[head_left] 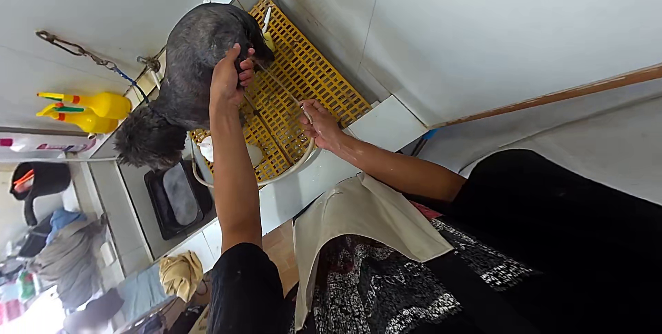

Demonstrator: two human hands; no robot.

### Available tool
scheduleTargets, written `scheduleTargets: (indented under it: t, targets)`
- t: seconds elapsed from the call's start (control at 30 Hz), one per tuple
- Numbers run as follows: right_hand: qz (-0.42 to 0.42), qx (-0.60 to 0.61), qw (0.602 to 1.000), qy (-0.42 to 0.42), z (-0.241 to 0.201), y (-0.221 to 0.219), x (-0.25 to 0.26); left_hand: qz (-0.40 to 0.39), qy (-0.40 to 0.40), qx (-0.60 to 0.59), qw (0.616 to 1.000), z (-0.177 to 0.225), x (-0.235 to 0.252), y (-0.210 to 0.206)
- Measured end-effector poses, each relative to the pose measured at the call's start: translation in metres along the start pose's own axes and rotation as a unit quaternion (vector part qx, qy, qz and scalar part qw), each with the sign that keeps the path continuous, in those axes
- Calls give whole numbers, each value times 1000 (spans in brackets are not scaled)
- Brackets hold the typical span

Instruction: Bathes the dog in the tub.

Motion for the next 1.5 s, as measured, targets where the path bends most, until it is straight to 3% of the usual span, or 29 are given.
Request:
scheduleTargets:
  t: [0.13, 0.23, 0.33, 0.47, 0.63, 0.77, 0.93, 1.0, 1.07, 1.17, 1.27, 1.33, 1.5]
  targets:
    - [12, 7, 1000, 1, 2, 5, 5, 11, -16, 28, 999, -16, 4, -10]
    - [-35, -54, 998, 13, -6, 3, -8, 30, -58, 90, 994, -37, 11, -6]
    - [-79, -150, 984, 48, -25, 0, -14, 19, -58, 19, 998, -62, 22, -1]
    - [-52, -180, 981, 43, -40, 7, -9, 19, -21, -45, 999, -84, 33, -12]
    - [-41, -159, 986, 30, -38, 9, -9, 134, -41, 108, 984, -97, 45, -10]
    - [-66, -242, 966, 65, -40, 1, -11, 167, -52, 223, 959, -116, 43, 6]
    - [-91, -402, 906, 97, -46, -19, -6, 57, -44, 268, 961, -175, -4, 23]
    - [-85, -434, 893, 87, -47, -26, 1, -3, -34, 307, 951, -204, -30, 41]
    - [-64, -449, 887, 83, -44, -30, 8, -13, -20, 314, 949, -229, -63, 64]
    - [-43, -451, 887, 85, -40, -36, 9, 119, -4, 303, 945, -243, -114, 109]
    - [-51, -449, 888, 81, -30, -44, -2, 297, -81, 259, 916, -236, -140, 145]
    - [-45, -445, 890, 87, -23, -50, -12, 319, -146, 225, 909, -228, -132, 160]
    - [-13, -420, 892, 168, -21, -71, -60, 273, -215, 233, 908, -206, -78, 153]
Point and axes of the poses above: each hand's wrist, its own x-axis towards the middle knuckle, its own y-axis out of the back of the hand, z = x × y, the point moved 1 cm from there along x, towards the middle knuckle, and after that the axes turned 3 degrees about y, right-handed, at the moved point
